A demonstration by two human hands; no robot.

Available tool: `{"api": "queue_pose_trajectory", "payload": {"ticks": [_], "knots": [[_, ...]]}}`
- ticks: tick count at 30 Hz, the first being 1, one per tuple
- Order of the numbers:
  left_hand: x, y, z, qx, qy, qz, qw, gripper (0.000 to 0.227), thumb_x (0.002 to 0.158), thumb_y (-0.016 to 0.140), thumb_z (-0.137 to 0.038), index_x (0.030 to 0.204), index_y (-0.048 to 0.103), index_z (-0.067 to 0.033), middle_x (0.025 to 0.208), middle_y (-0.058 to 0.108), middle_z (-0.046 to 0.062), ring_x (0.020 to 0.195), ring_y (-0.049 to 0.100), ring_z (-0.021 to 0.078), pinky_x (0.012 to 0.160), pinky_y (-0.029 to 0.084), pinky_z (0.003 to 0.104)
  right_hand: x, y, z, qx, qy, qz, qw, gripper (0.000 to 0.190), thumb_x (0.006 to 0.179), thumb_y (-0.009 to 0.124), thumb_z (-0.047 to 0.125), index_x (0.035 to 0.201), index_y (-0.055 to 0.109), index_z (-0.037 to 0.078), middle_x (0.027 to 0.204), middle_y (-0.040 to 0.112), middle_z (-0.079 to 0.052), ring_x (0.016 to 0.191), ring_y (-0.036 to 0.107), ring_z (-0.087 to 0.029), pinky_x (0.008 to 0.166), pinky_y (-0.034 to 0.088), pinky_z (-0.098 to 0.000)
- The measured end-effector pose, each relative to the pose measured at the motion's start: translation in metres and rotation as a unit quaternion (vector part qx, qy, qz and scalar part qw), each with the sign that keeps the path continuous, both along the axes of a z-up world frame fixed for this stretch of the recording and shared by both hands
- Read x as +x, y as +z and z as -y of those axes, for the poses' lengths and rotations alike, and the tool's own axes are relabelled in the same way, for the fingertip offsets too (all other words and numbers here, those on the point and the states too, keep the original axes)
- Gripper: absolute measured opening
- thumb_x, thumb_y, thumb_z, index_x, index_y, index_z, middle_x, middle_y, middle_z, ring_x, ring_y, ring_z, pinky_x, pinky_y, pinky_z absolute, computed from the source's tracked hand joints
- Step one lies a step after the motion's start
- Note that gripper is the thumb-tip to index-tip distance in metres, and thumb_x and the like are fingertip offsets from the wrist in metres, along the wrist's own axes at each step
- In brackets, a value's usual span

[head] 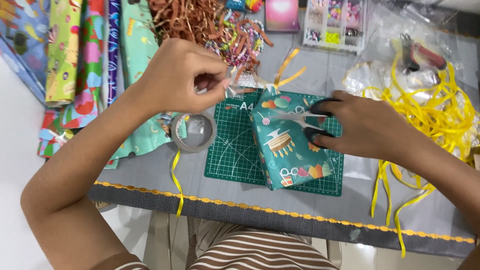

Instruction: The person wraps a small cardboard box using patterned paper, securing the folds with adhesive tape and cutting the tape with scissors.

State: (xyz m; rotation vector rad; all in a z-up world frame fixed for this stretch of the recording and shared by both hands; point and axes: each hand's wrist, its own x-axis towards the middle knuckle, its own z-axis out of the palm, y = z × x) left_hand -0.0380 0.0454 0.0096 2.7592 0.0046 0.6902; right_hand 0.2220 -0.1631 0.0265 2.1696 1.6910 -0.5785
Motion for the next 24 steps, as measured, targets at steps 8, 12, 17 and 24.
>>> {"api": "queue_pose_trajectory", "payload": {"ticks": [8, 12, 17, 24], "knots": [[0.001, -0.029, 0.065, 0.224, -0.013, 0.066, 0.972, 0.060, 0.109, 0.059, -0.057, 0.062, 0.047, -0.0225, 0.053, 0.042, -0.008, 0.047, 0.038, 0.0081, 0.049, 0.032, 0.026, 0.069, -0.044, 0.093, 0.119, -0.175, -0.087, 0.974, 0.047, 0.100, 0.047, 0.046, 0.123, 0.070, 0.012, 0.129, 0.063, -0.008, 0.117, 0.061, -0.033, 0.092, 0.046, -0.0474], [0.002, -0.017, 0.093, 0.337, -0.099, 0.199, 0.915, 0.064, 0.114, 0.061, -0.053, 0.063, 0.039, -0.0234, 0.056, 0.038, -0.006, 0.049, 0.034, 0.0065, 0.052, 0.028, 0.020, 0.088, -0.081, 0.129, 0.171, -0.189, 0.012, 0.967, 0.040, 0.113, 0.048, 0.033, 0.120, 0.079, 0.010, 0.127, 0.062, -0.005, 0.093, 0.067, -0.033, 0.057, 0.050, -0.0512], [0.021, -0.017, 0.100, 0.369, -0.179, 0.316, 0.856, 0.062, 0.112, 0.066, -0.039, 0.059, 0.040, -0.0181, 0.055, 0.034, -0.003, 0.048, 0.030, 0.0063, 0.053, 0.021, 0.020, 0.095, -0.103, 0.150, 0.320, -0.008, 0.158, 0.934, 0.013, 0.105, 0.080, 0.029, 0.106, 0.084, 0.017, 0.136, 0.070, -0.007, 0.089, 0.069, -0.024, 0.067, 0.053, -0.0385], [0.037, -0.015, 0.115, 0.402, -0.223, 0.373, 0.806, 0.054, 0.107, 0.067, -0.027, 0.060, 0.041, -0.0190, 0.054, 0.033, -0.006, 0.049, 0.027, 0.0046, 0.054, 0.019, 0.018, -0.006, -0.031, 0.113, 0.258, -0.063, -0.403, 0.876, 0.029, 0.085, 0.072, 0.033, 0.108, 0.083, 0.020, 0.129, 0.068, -0.004, 0.120, 0.059, -0.019, 0.092, 0.047, -0.0374]]}}
